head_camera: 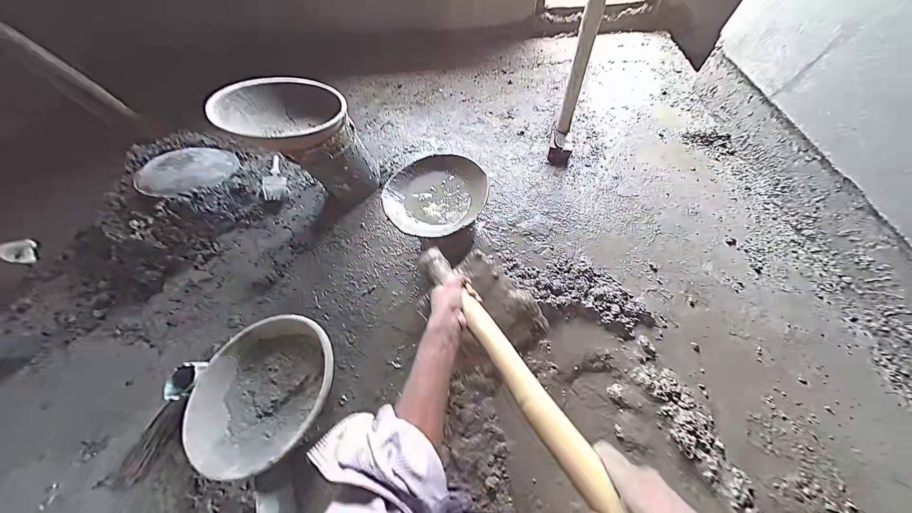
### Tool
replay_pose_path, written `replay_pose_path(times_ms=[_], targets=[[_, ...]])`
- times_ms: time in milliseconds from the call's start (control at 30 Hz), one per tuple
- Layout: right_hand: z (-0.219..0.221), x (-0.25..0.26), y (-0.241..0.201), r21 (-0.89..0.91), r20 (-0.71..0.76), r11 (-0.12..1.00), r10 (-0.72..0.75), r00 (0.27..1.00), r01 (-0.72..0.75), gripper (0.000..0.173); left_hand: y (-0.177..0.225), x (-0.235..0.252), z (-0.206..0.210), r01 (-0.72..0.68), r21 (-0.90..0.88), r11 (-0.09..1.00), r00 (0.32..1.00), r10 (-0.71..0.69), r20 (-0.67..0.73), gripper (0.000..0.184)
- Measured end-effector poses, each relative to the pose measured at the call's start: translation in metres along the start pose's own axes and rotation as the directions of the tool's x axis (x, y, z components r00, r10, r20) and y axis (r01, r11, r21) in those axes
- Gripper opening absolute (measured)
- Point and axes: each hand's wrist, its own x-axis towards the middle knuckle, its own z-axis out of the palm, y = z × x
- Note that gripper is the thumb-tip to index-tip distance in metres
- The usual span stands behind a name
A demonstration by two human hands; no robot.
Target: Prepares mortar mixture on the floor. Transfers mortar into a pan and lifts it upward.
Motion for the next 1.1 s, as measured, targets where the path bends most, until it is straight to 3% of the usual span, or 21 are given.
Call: replay_pose_path(times_ms=[133, 200, 333, 433, 600, 700, 800, 900, 1000, 1067, 1100], targets=[[-0.026, 0.071, -0.030, -0.031, -0.180, 0.963, -0.268, 0.947, 0.267, 0.038, 0.129, 0.019, 0.025, -0.252, 0.078, 0.965, 0.964, 0.244, 0.103, 0.011], [-0.027, 0.128, -0.033, -0.066, -0.269, 0.965, -0.264, 0.926, 0.255, 0.040, 0.168, 0.027, 0.038, -0.316, 0.070, 0.946, 0.941, 0.303, 0.149, 0.007], [-0.021, 0.238, -0.045, -0.045, -0.423, 0.997, -0.072, 0.903, 0.059, 0.053, 0.198, 0.034, 0.046, -0.441, 0.085, 0.893, 0.887, 0.420, 0.190, 0.023], [-0.005, 0.289, -0.059, 0.011, -0.481, 0.993, -0.096, 0.871, 0.115, 0.050, 0.210, 0.045, 0.032, -0.525, 0.111, 0.844, 0.832, 0.483, 0.272, 0.023], [-0.017, 0.316, -0.092, -0.021, -0.623, 0.973, -0.192, 0.758, 0.229, 0.049, 0.248, 0.034, 0.030, -0.632, -0.023, 0.775, 0.677, 0.567, 0.469, 0.002], [-0.029, 0.314, -0.110, -0.063, -0.691, 0.953, -0.256, 0.676, 0.297, 0.050, 0.269, 0.005, 0.031, -0.739, -0.076, 0.669, 0.529, 0.647, 0.548, 0.005], [-0.041, 0.302, -0.126, -0.068, -0.700, 0.931, -0.301, 0.648, 0.359, 0.054, 0.287, -0.035, 0.035, -0.787, -0.070, 0.613, 0.487, 0.687, 0.539, 0.006], [-0.035, 0.285, -0.124, -0.078, -0.687, 0.902, -0.357, 0.633, 0.424, 0.051, 0.286, -0.063, 0.026, -0.822, -0.065, 0.567, 0.427, 0.687, 0.588, 0.007], [0.003, 0.261, -0.084, -0.066, -0.656, 0.891, -0.378, 0.653, 0.449, 0.047, 0.239, -0.074, -0.003, -0.823, -0.059, 0.564, 0.412, 0.666, 0.622, 0.009], [0.050, 0.237, -0.034, 0.038, -0.548, 0.933, -0.280, 0.788, 0.358, 0.045, 0.169, -0.073, -0.032, -0.777, -0.068, 0.626, 0.460, 0.639, 0.616, 0.028], [0.077, 0.224, -0.002, 0.091, -0.480, 0.959, -0.192, 0.856, 0.267, 0.045, 0.124, -0.074, -0.046, -0.727, -0.062, 0.683, 0.515, 0.604, 0.608, 0.034]])
